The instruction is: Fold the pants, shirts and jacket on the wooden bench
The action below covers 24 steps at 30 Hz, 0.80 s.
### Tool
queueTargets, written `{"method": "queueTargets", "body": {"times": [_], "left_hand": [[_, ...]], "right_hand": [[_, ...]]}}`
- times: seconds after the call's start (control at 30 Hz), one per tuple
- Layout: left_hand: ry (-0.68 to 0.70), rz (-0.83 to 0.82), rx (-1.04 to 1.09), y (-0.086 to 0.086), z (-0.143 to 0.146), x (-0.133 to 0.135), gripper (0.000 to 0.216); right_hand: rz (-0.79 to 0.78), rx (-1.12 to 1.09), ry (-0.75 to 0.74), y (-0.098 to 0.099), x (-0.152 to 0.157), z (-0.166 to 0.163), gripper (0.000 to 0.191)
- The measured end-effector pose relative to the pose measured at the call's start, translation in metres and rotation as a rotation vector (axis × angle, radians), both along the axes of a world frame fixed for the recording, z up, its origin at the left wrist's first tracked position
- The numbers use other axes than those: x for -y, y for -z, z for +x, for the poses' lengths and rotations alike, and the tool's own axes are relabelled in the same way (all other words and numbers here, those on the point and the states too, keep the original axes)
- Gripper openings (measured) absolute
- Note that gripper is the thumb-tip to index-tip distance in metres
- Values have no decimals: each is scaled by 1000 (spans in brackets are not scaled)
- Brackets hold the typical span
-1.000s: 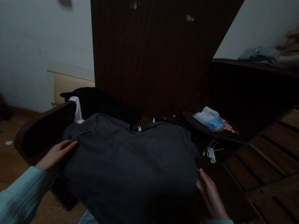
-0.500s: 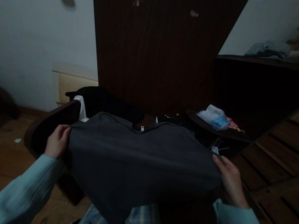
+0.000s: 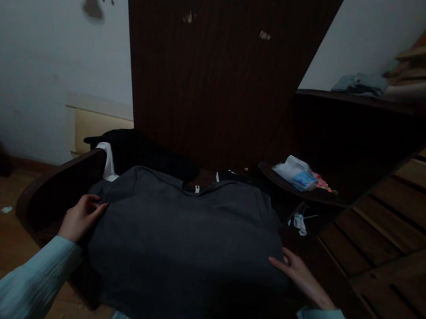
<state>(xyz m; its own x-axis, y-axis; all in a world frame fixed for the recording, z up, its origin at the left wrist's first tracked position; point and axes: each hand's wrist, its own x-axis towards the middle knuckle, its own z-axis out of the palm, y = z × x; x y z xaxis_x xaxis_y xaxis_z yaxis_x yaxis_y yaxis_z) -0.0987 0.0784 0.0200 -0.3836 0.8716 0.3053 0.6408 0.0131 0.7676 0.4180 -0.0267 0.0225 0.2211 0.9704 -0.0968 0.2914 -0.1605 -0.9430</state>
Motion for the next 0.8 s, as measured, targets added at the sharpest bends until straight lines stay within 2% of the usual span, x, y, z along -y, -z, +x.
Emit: {"method": "queueTargets", "body": {"times": [0.1,0.17,0.27,0.33,0.4,0.5,0.6,0.67,0.8], "left_hand": [[49,-72,-43,6,-7,9,31],[88,-111,-65,8,-11,12,29],[60,-101,-120,6,-12,14,27],[38,-68,-177,0,-8,15,25],[83,-35,-232,-11,2,16,22],[217,12,-302,-35,29,13,21],[294,4,-421,-59,63,2,32],[342,-28,-533,-69,83,-13,41],[453,-106,-733,-70,106,-60,42]], "right_hand": [[0,192,9,15,1,9,33],[38,272,40,16,-1,12,36],[96,444,103,11,-6,11,39],[124,561,181,6,-9,7,43],[162,594,229,0,-10,-1,46],[220,534,171,-13,-12,-22,46],[274,481,65,-33,-20,-51,42],[353,440,12,-47,-34,-66,33],[451,488,-35,-67,-91,-73,32]]}}
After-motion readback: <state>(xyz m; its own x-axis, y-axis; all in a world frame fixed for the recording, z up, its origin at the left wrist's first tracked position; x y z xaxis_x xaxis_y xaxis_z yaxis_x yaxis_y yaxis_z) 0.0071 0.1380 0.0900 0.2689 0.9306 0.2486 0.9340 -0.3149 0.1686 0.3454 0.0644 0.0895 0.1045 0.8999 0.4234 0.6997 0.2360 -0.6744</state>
